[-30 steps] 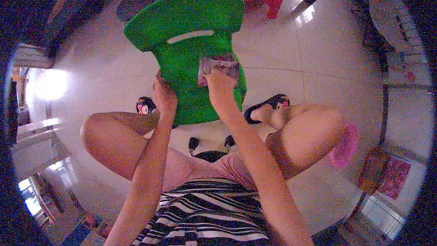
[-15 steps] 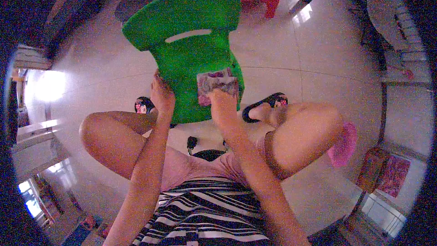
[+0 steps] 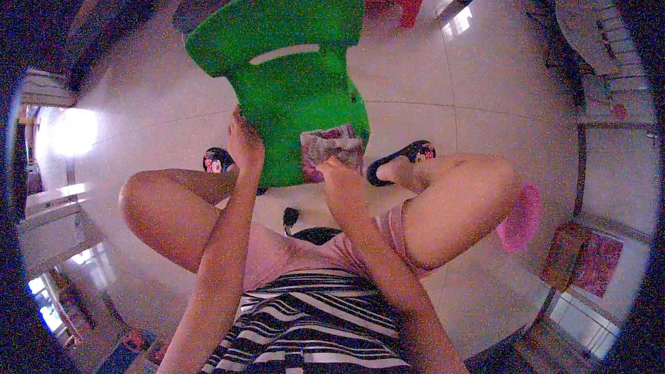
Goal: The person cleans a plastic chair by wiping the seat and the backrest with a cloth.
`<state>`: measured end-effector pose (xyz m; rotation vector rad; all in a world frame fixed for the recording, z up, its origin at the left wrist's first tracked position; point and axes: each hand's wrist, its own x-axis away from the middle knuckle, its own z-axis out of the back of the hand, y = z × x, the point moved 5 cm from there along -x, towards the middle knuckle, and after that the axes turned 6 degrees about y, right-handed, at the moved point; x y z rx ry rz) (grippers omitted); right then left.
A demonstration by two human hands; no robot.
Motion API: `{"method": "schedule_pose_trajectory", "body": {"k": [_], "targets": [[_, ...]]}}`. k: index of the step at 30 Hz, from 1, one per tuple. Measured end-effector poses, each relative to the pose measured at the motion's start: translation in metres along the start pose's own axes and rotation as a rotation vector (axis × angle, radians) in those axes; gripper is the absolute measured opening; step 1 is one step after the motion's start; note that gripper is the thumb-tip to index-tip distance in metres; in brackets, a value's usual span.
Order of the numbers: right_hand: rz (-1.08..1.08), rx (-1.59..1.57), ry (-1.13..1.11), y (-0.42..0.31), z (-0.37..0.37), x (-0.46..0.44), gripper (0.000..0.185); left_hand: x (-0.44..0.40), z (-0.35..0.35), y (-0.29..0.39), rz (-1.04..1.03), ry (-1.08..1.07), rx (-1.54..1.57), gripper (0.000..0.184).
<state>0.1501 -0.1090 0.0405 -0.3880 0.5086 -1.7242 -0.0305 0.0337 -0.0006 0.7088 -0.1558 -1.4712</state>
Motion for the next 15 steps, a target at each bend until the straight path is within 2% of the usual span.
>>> {"method": "schedule_pose_trajectory", "body": {"k": [6,9,15], "targets": [[0.119,0.027,0.17,-0.007,0.001,0.01,0.031,0.001,-0.001,-0.003,0.032,-0.03,0.016,0.036],[0.125,0.073,0.141,-0.008,-0.004,0.012,0.033,0.001,-0.002,-0.005,0.062,-0.051,0.052,0.039],[0.111,0.064,0.147,-0.004,-0.006,0.001,0.054,0.001,-0.002,-0.006,0.048,-0.074,0.058,0.045]]}}
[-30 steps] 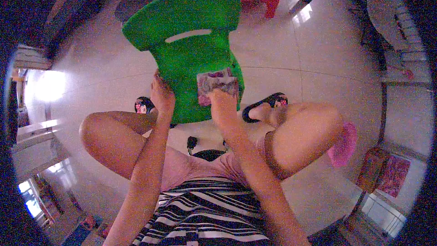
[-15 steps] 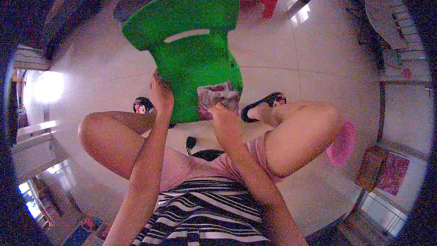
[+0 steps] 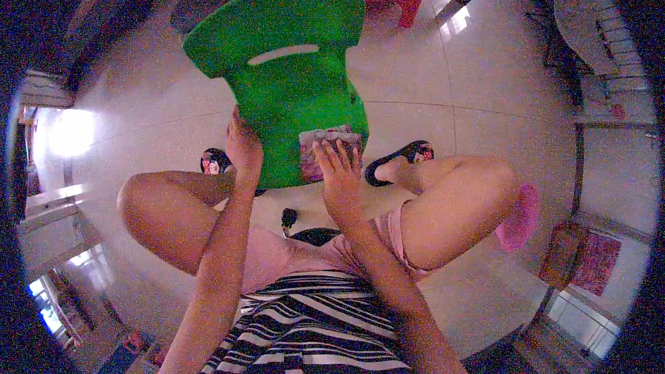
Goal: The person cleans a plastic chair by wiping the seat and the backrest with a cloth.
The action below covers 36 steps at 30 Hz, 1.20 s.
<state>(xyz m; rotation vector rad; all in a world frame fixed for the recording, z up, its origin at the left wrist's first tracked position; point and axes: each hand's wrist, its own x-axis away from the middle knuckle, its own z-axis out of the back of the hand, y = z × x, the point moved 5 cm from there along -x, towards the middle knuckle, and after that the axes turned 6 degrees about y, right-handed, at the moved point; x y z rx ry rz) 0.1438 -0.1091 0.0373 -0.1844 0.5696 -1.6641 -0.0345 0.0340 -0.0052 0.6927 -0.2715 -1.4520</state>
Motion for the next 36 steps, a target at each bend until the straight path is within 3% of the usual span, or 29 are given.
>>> {"method": "schedule_pose_trajectory", "body": {"k": [27,36], "targets": [[0.095,0.043,-0.046,0.02,-0.023,-0.085,0.068,-0.001,0.001,0.0,-0.008,0.042,0.028,0.045],[0.129,0.103,0.037,0.026,-0.033,-0.116,0.063,0.0,0.005,0.004,-0.04,0.071,0.018,0.046]]}}
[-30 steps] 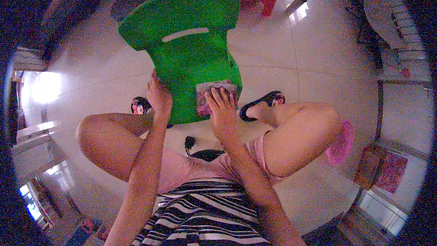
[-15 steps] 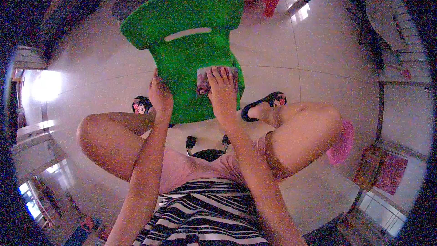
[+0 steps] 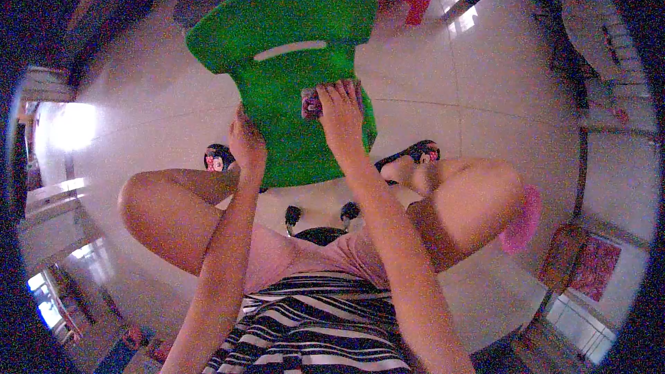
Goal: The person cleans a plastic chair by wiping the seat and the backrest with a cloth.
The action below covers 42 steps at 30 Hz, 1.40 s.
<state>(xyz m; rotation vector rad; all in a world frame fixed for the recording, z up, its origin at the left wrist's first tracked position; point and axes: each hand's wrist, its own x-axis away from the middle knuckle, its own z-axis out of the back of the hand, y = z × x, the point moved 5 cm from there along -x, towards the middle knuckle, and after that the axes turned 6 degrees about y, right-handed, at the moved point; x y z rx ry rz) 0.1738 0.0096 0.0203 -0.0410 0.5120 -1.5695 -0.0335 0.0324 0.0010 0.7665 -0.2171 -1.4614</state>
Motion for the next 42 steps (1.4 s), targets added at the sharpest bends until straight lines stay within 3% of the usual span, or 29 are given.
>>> {"method": "schedule_pose_trajectory", "body": {"k": [18,24,30,33,39,42], "targets": [[-0.027,0.041,0.031,-0.021,0.009,0.038,0.06,-0.001,0.0,0.001,0.017,-0.006,0.01,0.04],[0.18,0.361,0.003,-0.014,-0.011,0.018,0.045,-0.001,-0.002,-0.004,0.034,-0.003,0.029,0.039],[0.351,0.417,0.042,-0.012,-0.007,0.002,0.034,0.001,-0.005,-0.007,0.035,-0.003,0.037,0.043],[0.146,0.231,-0.202,-0.009,0.008,-0.013,0.031,0.002,-0.006,-0.01,0.04,-0.006,0.028,0.043],[-0.172,-0.068,-0.061,-0.019,0.066,-0.049,0.026,0.0,-0.01,-0.013,0.018,0.007,0.002,0.041],[-0.051,0.02,0.242,-0.028,0.091,-0.061,0.03,0.001,-0.011,-0.015,-0.002,0.019,0.005,0.039]]}}
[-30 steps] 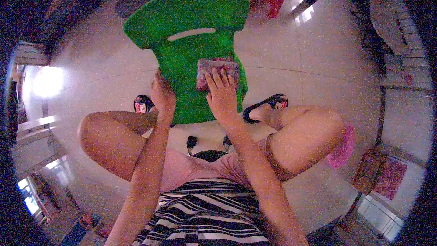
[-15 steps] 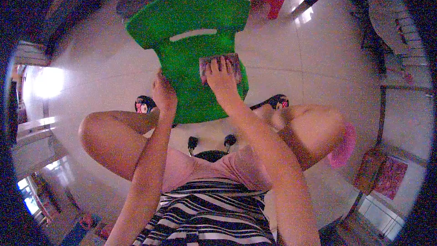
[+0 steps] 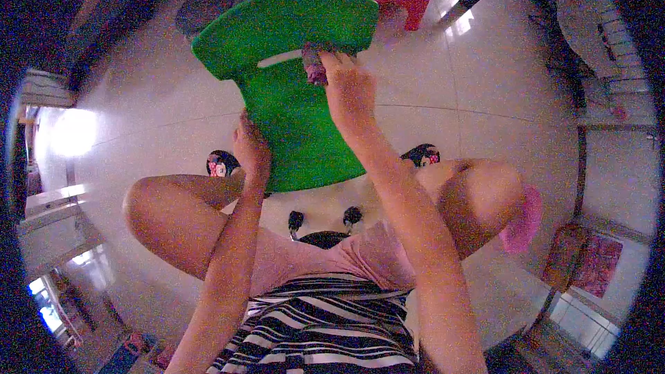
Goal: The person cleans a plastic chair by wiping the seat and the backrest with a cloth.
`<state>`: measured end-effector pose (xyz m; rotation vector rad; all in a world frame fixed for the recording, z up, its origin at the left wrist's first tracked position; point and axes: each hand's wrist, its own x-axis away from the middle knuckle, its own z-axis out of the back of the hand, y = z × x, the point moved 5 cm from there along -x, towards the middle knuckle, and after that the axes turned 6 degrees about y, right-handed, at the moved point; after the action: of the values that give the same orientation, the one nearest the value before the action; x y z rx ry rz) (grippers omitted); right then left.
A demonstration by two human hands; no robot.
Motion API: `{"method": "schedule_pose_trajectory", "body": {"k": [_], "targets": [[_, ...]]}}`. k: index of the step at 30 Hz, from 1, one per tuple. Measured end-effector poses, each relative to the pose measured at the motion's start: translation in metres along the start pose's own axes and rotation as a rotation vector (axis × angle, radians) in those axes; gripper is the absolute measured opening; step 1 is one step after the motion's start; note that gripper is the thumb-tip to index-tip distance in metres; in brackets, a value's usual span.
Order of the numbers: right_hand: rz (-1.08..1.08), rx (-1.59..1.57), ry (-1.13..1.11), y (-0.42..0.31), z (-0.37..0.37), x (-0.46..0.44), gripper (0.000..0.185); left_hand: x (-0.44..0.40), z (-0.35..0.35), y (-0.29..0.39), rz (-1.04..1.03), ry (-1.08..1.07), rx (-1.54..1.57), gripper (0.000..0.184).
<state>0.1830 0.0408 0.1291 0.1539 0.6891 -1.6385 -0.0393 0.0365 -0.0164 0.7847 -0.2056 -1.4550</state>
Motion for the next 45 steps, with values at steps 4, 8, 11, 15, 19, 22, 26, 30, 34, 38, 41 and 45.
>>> {"method": "schedule_pose_trajectory", "body": {"k": [4,8,11,15,19,22,26,30,34,38,41,45], "targets": [[0.352,0.142,0.14,0.014,-0.024,0.015,0.034,0.0,0.002,0.004,-0.026,0.032,-0.016,0.038],[0.444,0.243,0.048,0.033,-0.064,0.038,0.037,-0.002,0.005,0.006,0.077,-0.067,0.037,0.037],[0.423,0.251,0.013,0.034,-0.078,0.044,0.039,0.001,0.008,0.008,0.077,-0.043,0.022,0.038],[0.329,0.203,-0.053,0.035,-0.091,0.052,0.039,-0.001,0.008,0.013,0.094,-0.066,-0.028,0.04],[0.293,0.166,-0.041,0.029,-0.101,0.06,0.043,-0.001,0.01,0.014,0.019,-0.022,0.021,0.037],[0.226,0.126,-0.091,0.024,-0.097,0.062,0.038,-0.003,0.008,0.012,0.033,-0.019,0.015,0.038],[0.084,0.026,-0.255,0.021,-0.085,0.068,0.036,-0.005,0.005,0.012,0.025,-0.024,-0.012,0.038],[0.063,0.031,-0.265,0.014,-0.078,0.082,0.036,-0.005,0.007,0.015,0.07,-0.032,-0.012,0.036],[0.081,0.003,-0.247,0.009,-0.067,0.106,0.04,-0.002,0.004,0.007,0.151,-0.029,-0.002,0.033],[0.036,-0.032,-0.328,0.002,-0.049,0.134,0.045,-0.002,0.0,0.0,0.154,-0.024,0.0,0.033],[0.024,-0.064,-0.375,-0.001,-0.045,0.154,0.049,-0.003,0.003,0.003,0.176,-0.048,-0.031,0.032],[-0.016,-0.109,-0.42,-0.007,-0.029,0.167,0.048,-0.002,0.003,0.003,0.22,-0.073,-0.027,0.032]]}}
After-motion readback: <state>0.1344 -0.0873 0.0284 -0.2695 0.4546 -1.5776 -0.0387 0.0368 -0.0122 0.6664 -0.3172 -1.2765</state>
